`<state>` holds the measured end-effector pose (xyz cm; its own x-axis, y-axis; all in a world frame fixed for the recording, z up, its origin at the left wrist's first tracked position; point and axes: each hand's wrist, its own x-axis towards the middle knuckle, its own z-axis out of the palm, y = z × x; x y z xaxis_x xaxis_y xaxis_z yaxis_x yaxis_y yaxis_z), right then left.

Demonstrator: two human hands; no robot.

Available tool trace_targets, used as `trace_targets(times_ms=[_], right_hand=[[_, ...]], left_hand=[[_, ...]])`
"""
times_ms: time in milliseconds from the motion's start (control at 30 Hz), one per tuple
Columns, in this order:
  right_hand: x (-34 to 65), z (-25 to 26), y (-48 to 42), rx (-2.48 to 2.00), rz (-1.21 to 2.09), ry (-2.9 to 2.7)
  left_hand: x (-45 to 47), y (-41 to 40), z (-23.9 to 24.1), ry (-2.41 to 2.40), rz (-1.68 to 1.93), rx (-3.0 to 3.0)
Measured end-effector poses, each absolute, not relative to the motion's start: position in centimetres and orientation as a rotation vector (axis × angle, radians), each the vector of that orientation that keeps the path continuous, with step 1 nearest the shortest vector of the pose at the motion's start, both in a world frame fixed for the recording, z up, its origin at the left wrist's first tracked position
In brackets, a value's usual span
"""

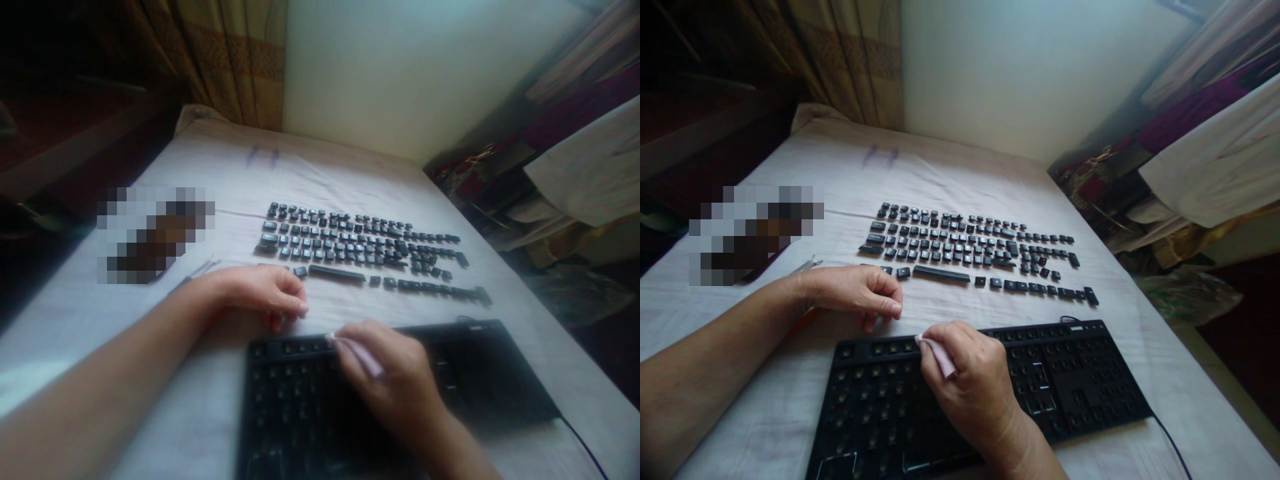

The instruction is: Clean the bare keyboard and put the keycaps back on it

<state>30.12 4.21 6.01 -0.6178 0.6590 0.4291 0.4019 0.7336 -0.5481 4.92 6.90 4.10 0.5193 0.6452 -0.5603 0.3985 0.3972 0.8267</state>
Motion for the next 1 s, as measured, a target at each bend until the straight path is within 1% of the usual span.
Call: trace_targets(times_ms=[333,667,833,1000], right_hand=[[29.9,6.0,3.4,-0.673,0.816,-2.225],[29.3,5.8,2.9,-0.818,0.855,-2.184],[29.0,5.5,2.8,-0.861,0.791,-2.242],[28.5,5.3,2.9,-0.764,0.557,-2.313]], left_hand=[[5.0,6.8,4.0,1.081,0.219,1.206],[4.9,6.9,3.9,1.048,0.220,1.221],[4.9,6.8,3.7,1.044,0.228,1.206],[4.8,6.8,3.5,1.045,0.236,1.206]])
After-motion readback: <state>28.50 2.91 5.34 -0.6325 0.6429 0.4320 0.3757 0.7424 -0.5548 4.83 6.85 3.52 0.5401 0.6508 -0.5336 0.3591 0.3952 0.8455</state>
